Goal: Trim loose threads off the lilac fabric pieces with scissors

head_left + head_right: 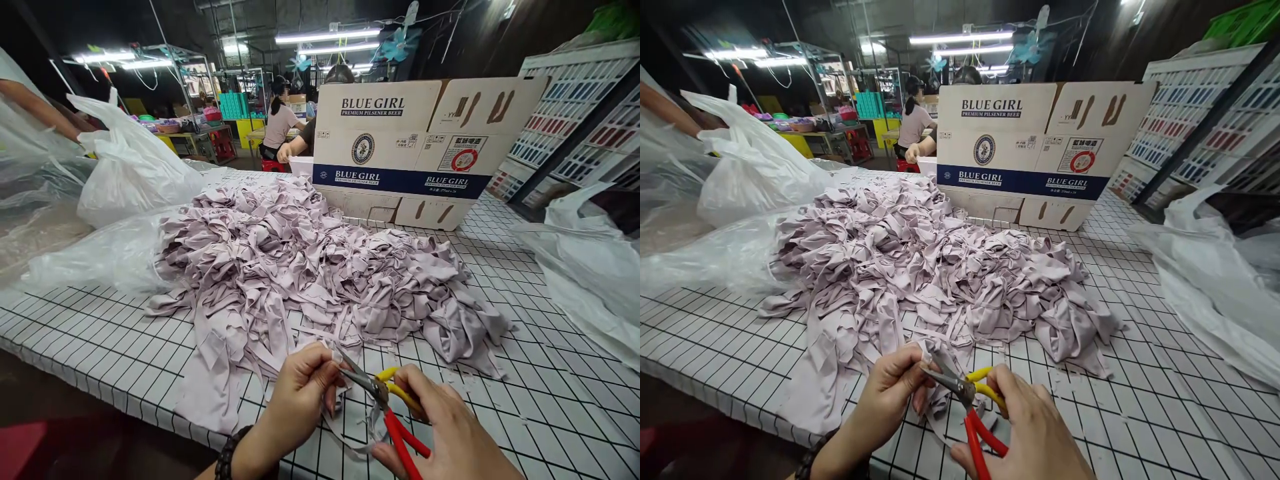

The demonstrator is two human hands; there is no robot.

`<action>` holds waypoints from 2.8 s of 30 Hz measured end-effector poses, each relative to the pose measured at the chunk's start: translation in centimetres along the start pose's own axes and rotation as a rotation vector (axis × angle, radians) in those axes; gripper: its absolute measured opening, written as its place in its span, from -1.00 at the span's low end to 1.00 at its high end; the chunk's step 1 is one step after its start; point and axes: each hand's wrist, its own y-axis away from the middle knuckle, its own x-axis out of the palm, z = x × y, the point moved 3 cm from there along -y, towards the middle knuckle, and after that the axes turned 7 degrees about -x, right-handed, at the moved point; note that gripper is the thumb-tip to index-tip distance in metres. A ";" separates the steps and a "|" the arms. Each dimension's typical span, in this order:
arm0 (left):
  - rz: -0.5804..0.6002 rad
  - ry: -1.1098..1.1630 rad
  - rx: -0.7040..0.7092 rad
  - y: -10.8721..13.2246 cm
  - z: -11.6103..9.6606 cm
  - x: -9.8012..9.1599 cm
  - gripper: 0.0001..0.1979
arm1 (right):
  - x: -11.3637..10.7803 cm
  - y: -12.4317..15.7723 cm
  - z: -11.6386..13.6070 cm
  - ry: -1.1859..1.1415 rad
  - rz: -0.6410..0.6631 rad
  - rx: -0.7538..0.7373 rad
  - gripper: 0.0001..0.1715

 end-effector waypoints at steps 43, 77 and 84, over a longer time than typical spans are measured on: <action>0.110 0.147 -0.116 0.5 0.9 0.1 -0.56 | 0.0 -1.1 1.2 0.162 0.077 -0.231 -0.63; 0.152 0.137 -0.163 0.4 0.6 -0.3 -0.53 | 0.8 -2.0 0.0 0.223 -0.050 -0.397 -0.51; 0.141 0.152 -0.148 0.2 0.5 -0.7 -0.57 | 0.2 -1.6 -3.1 -0.090 -0.017 -0.056 -0.44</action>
